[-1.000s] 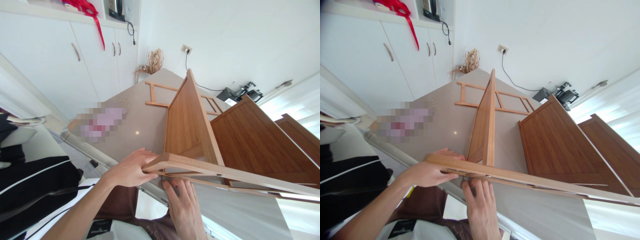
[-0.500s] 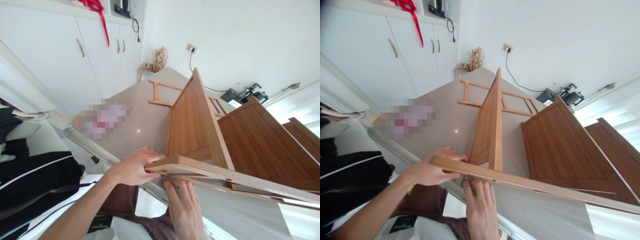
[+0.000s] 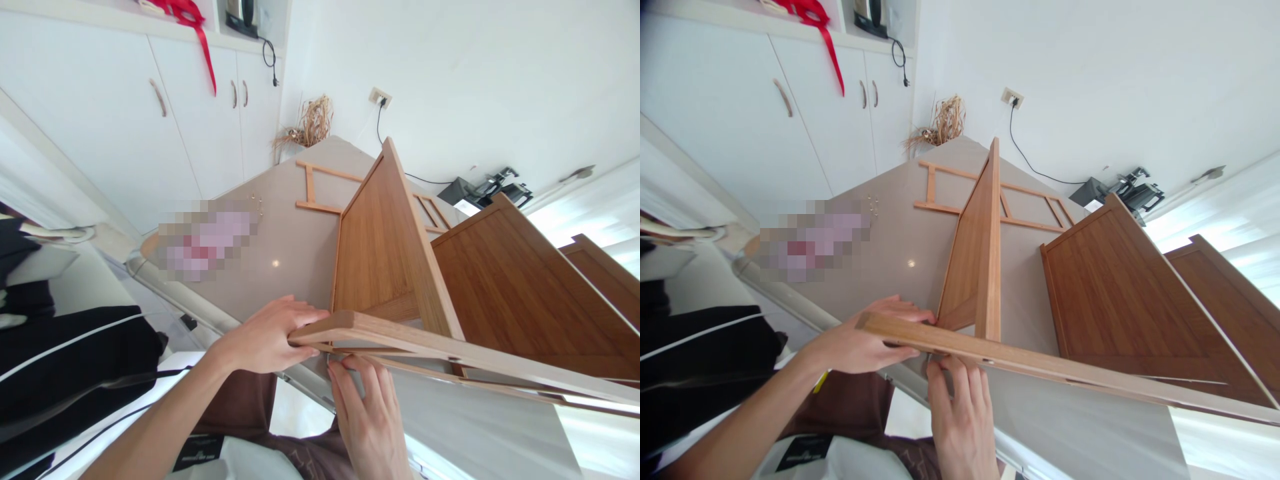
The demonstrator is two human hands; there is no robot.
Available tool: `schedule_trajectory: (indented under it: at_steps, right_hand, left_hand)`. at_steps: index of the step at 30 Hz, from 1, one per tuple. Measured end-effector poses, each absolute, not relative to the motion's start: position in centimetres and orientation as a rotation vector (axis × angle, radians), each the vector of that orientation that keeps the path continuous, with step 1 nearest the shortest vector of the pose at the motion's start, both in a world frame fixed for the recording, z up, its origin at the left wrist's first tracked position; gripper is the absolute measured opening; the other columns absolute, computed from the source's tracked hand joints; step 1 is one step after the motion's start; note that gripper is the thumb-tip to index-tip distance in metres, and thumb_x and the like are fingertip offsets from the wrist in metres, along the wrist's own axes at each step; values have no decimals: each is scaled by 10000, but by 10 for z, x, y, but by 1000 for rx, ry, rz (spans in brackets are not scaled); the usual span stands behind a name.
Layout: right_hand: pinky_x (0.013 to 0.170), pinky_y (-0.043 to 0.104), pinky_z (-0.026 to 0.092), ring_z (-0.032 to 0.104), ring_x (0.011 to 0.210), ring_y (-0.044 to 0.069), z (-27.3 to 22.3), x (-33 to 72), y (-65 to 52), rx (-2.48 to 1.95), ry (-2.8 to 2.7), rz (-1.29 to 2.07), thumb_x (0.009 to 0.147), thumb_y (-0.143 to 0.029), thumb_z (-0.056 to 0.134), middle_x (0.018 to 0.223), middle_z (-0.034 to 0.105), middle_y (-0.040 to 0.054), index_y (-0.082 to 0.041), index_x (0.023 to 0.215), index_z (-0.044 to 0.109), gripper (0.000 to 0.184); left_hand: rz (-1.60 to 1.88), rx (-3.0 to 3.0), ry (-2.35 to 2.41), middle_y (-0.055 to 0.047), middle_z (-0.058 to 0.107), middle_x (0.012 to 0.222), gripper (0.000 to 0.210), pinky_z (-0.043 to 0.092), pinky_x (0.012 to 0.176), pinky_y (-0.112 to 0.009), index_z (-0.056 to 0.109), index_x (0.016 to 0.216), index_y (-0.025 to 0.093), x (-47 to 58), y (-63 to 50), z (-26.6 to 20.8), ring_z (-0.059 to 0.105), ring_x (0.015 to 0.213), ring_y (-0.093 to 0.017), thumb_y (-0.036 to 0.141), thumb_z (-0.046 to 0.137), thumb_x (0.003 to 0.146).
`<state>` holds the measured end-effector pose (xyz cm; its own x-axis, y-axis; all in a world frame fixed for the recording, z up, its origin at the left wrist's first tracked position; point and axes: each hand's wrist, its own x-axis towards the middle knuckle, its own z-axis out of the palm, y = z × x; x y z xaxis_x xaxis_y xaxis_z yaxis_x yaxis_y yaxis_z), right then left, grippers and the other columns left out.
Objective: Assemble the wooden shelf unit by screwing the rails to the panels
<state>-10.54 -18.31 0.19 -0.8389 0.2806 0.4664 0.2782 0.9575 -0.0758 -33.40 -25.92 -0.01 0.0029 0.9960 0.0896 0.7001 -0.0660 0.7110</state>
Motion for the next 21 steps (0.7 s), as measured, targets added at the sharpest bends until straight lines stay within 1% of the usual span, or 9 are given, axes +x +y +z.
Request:
schedule_trajectory:
  at_steps: [2, 6, 8, 11, 14, 17, 21]
  right_hand:
    - [832, 379, 417, 541, 980, 245, 1, -103, -181, -420, -2606, 43, 974, -114, 539, 1083, 610, 110, -158, 1120, 640, 183]
    - [822, 381, 401, 549, 938, 238, -2, -103, -181, -443, -2615, 106, 982, -106, 529, 950, 635, 69, -174, 1071, 639, 158]
    - [810, 376, 396, 547, 897, 227, -4, -104, -182, -468, -2618, 128, 986, -109, 521, 920, 631, 57, -187, 1058, 641, 160]
    - [811, 367, 397, 546, 921, 224, -7, -104, -182, -485, -2612, 155, 989, -113, 513, 982, 634, 68, -186, 1068, 644, 170]
    - [833, 358, 393, 546, 971, 218, -8, -102, -182, -439, -2616, 194, 996, -92, 477, 1030, 639, 73, -171, 1065, 646, 199]
    - [836, 350, 386, 543, 981, 211, -5, -101, -182, -386, -2612, 185, 1004, -63, 414, 1015, 636, 74, -159, 1068, 650, 262]
    - [799, 342, 386, 526, 908, 200, -1, -101, -183, -399, -2610, 110, 978, -19, 380, 977, 609, 74, -164, 1094, 656, 334]
  left_hand:
    - [830, 1803, 1744, 3, 695, 1224, 453, 312, 1099, -392, 495, 1391, 323, -334, -259, 0, 633, 1086, -203, 413, 587, 957]
    - [860, 1811, 1739, 29, 700, 1197, 431, 324, 1096, -368, 511, 1360, 341, -333, -259, -1, 640, 1071, -183, 379, 610, 942]
    - [860, 1830, 1748, 30, 698, 1224, 438, 328, 1103, -369, 505, 1366, 350, -333, -259, -2, 638, 1094, -189, 356, 608, 941]
    - [840, 1826, 1768, 30, 680, 1285, 454, 294, 1147, -397, 499, 1377, 361, -333, -260, -4, 623, 1154, -206, 346, 610, 936]
    - [822, 1816, 1770, 36, 675, 1300, 403, 257, 1178, -425, 531, 1344, 364, -334, -261, -6, 611, 1186, -215, 364, 595, 945]
    - [807, 1844, 1777, 28, 670, 1310, 324, 289, 1158, -409, 585, 1280, 343, -334, -262, -7, 604, 1201, -226, 381, 567, 959]
    - [789, 1866, 1799, 19, 682, 1287, 289, 329, 1118, -392, 619, 1235, 322, -334, -262, -6, 613, 1179, -234, 407, 541, 970]
